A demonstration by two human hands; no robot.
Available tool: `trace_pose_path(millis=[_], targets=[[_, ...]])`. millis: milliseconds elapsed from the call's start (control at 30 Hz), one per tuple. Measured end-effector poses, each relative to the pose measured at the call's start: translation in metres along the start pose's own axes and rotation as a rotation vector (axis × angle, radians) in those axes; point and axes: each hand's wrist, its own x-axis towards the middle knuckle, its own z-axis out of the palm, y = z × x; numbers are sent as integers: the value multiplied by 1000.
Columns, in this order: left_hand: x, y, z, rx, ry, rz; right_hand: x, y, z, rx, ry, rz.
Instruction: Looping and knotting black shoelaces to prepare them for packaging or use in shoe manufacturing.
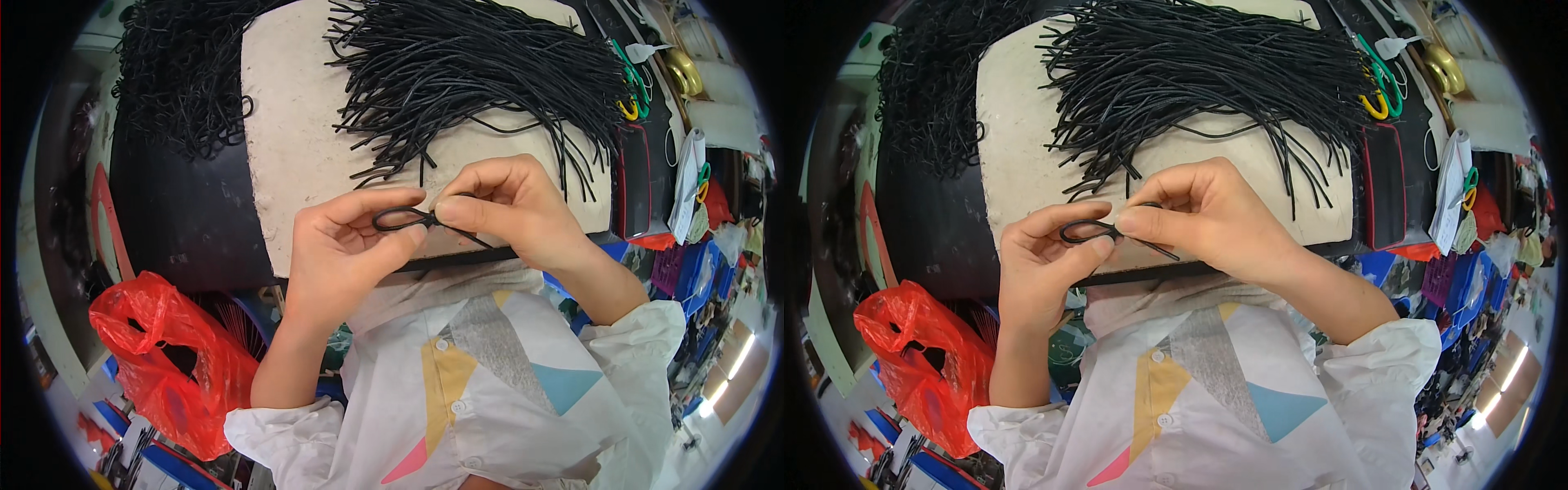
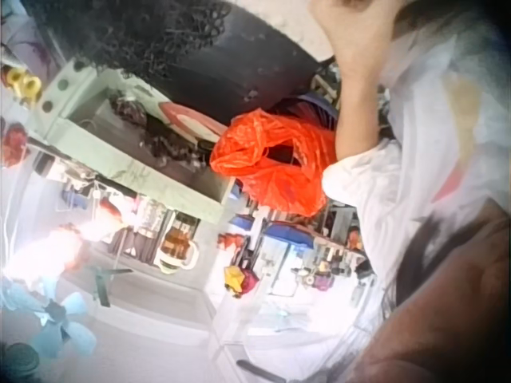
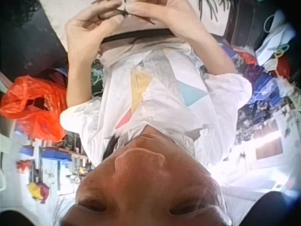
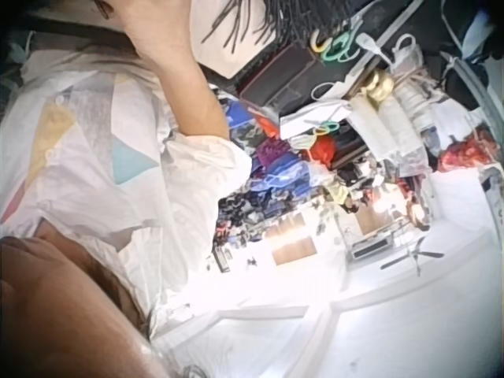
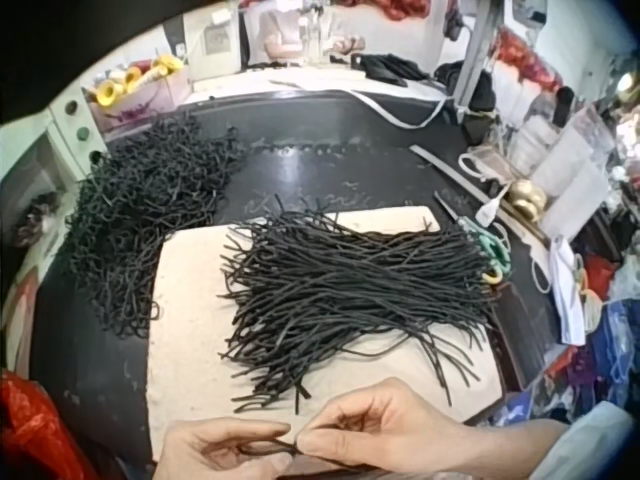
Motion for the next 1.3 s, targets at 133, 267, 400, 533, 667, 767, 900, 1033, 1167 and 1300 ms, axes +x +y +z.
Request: trace_pose_path(millis=[133, 267, 400, 533, 667, 767, 900, 1033, 1167, 1300], targets=[[1, 2, -6, -90, -54, -141, -1, 1, 1, -60, 84, -52], [3, 5, -7, -113, -68, -254, -1, 8, 1, -285, 71, -265], [3, 8, -3, -12, -144, -296, -4, 3, 5, -581, 57, -436], [3, 8, -4, 25, -247, -285, -8, 5, 5, -102, -85, -15], [3, 8, -5, 27, -305, -232, -8, 7, 0, -52, -177, 49], [1, 1, -1, -38, -203, -172, -8, 4, 2, -130, -87, -30], [-2, -2, -1, -76, -96, -87, -5, 6, 5, -141, 70, -139], [-5, -3, -3, -94, -8, -87, -10, 2, 7, -101, 10, -67], [-8, -7, -3, -147, 14, -75, -11, 7, 5, -176, 15, -114], [-7, -12, 7, -268, 113, -44, -11, 9, 10, -278, 80, -182]])
